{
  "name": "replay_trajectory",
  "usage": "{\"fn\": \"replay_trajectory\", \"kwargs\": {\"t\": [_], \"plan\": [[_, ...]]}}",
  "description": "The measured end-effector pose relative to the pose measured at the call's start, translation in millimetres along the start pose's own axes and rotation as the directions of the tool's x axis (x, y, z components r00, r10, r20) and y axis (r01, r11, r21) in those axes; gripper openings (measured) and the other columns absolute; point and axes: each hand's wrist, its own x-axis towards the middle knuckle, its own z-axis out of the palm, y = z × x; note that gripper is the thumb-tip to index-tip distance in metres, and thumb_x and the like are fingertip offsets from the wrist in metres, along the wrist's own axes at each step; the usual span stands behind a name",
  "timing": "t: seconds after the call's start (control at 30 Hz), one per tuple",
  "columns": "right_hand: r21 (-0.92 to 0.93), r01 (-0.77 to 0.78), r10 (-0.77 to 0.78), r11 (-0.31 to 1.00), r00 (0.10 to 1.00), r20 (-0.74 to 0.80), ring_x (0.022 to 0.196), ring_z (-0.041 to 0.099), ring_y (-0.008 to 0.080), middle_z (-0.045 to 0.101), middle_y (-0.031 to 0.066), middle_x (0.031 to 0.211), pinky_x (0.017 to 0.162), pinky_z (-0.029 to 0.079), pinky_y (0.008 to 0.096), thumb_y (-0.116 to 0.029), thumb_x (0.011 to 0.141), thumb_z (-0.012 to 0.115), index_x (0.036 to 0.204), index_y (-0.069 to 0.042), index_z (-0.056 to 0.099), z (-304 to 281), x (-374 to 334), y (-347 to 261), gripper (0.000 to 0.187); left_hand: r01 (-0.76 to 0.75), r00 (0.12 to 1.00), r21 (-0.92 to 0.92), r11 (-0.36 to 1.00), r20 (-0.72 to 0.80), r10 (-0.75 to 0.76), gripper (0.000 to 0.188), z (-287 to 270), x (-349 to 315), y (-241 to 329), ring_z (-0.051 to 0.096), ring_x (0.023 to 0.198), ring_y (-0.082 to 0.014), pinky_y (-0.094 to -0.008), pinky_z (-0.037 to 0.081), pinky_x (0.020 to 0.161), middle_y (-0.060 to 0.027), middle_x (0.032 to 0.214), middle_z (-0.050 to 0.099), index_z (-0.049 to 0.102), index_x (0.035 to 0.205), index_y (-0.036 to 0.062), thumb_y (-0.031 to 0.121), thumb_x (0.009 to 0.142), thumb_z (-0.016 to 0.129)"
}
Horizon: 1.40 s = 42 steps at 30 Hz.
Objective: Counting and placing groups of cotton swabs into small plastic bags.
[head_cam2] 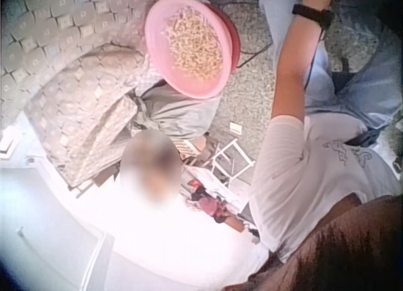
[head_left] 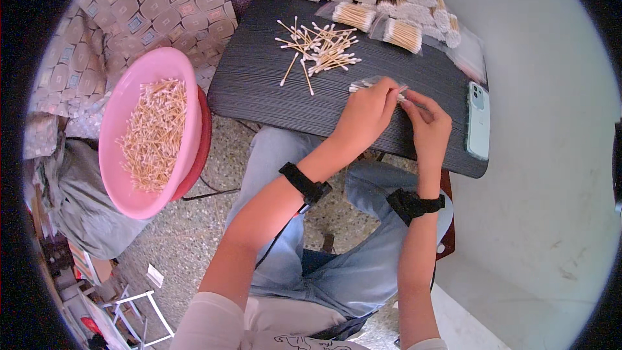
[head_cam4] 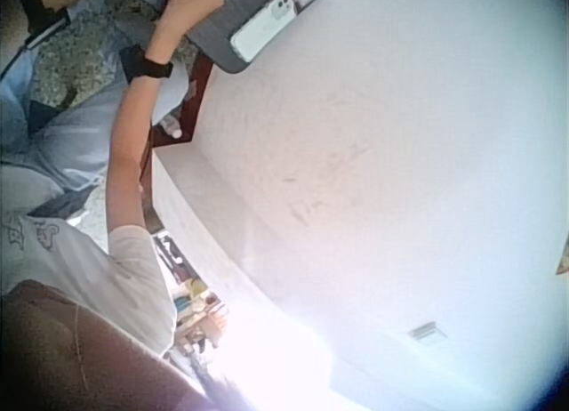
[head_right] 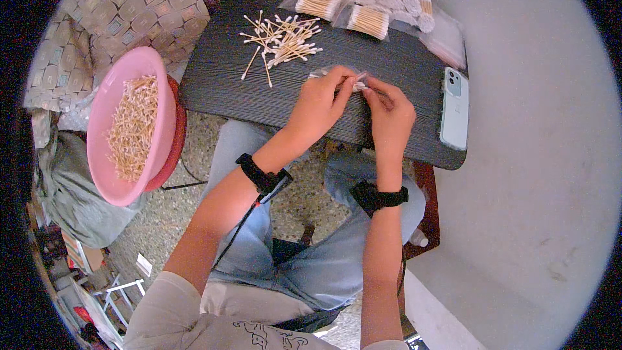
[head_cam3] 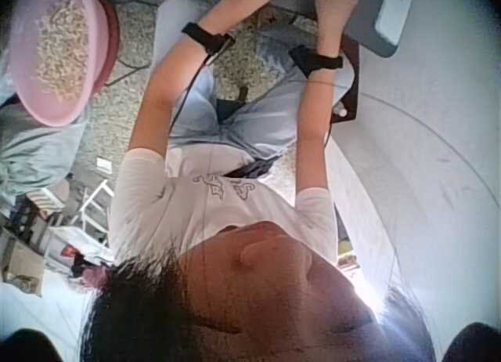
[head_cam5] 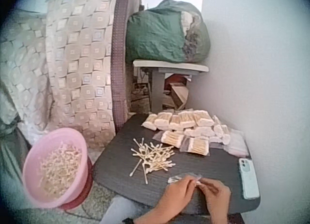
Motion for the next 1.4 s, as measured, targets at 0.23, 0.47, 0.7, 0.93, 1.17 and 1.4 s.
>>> {"fn": "replay_trajectory", "kwargs": {"t": [0.23, 0.47, 0.7, 0.93, 1.17, 1.4], "plan": [[0.115, -0.069, 0.071, 0.991, 0.997, -0.018, 0.073, 0.064, 0.0123, 0.068, 0.0096, 0.081, 0.068, 0.051, 0.0241, 0.001, 0.079, 0.064, 0.09, 0.004, 0.066, 9.9, 2.5, 0.6, 0.012, -0.017, 1.0, 0.007, 1.0, 0.016, 0.017, 0.01, 1.0, 0.0, -0.9, 0.06, 0.063, -0.0359, -0.0431, 0.045, 0.054, -0.018, 0.07, 0.06, 0.054, 0.093, 0.0029, 0.012, 0.089, 0.053], [0.028, -0.024, 0.022, 0.999, 0.998, 0.067, 0.071, 0.062, 0.011, 0.067, 0.0081, 0.081, 0.066, 0.049, 0.0232, -0.005, 0.082, 0.063, 0.093, 0.003, 0.066, 4.4, 5.2, 4.7, 0.014, -0.068, 0.998, -0.027, 0.997, -0.016, 0.068, 0.014, 2.5, 0.1, -0.7, 0.061, 0.072, -0.0375, -0.0436, 0.048, 0.063, -0.0189, 0.079, 0.062, 0.053, 0.102, 0.0033, 0.008, 0.089, 0.05], [0.11, -0.12, 0.116, 0.987, 0.993, 0.038, 0.072, 0.056, 0.0081, 0.062, 0.0053, 0.086, 0.064, 0.046, 0.0201, -0.006, 0.082, 0.063, 0.109, 0.003, 0.058, 8.4, 5.0, -2.9, 0.028, -0.142, 0.988, 0.018, 0.99, -0.064, 0.142, 0.031, -3.2, 4.3, -5.4, 0.049, 0.112, -0.0374, -0.0431, 0.042, 0.091, -0.0195, 0.114, 0.053, 0.051, 0.111, 0.0037, 0.0, 0.08, 0.053], [0.314, -0.066, 0.039, 0.947, 0.995, 0.093, 0.077, 0.055, 0.0082, 0.059, 0.0021, 0.087, 0.071, 0.046, 0.0212, 0.001, 0.081, 0.062, 0.113, 0.002, 0.057, -0.3, 8.7, -6.6, 0.032, -0.141, 0.971, 0.369, 0.919, -0.13, 0.201, 0.038, -16.8, 10.4, -10.9, 0.049, 0.113, -0.0325, -0.0388, 0.041, 0.093, -0.0163, 0.115, 0.054, 0.051, 0.112, 0.004, 0.007, 0.076, 0.062], [0.532, -0.073, 0.049, 0.844, 0.997, 0.058, 0.084, 0.056, 0.0092, 0.06, 0.0024, 0.092, 0.074, 0.046, 0.0219, -0.005, 0.084, 0.062, 0.115, 0.003, 0.055, -8.7, 5.6, -22.4, 0.033, 0.138, 0.984, -0.25, 0.959, 0.142, -0.104, 0.022, -16.8, 15.7, -13.5, 0.06, 0.081, -0.0154, -0.0273, 0.047, 0.074, -0.0067, 0.083, 0.063, 0.061, 0.098, 0.0001, 0.014, 0.082, 0.065], [0.534, -0.318, 0.201, 0.783, 0.943, 0.267, 0.078, 0.057, 0.008, 0.064, 0.0036, 0.091, 0.069, 0.044, 0.0211, -0.019, 0.087, 0.062, 0.105, 0.002, 0.061, -14.2, 6.3, -13.7, 0.027, 0.29, 0.957, -0.572, 0.767, 0.19, -0.22, 0.017, -12.9, 15.0, -11.9, 0.058, 0.077, -0.008, -0.0226, 0.047, 0.068, -0.0031, 0.083, 0.063, 0.06, 0.096, -0.0001, 0.014, 0.087, 0.061]]}}
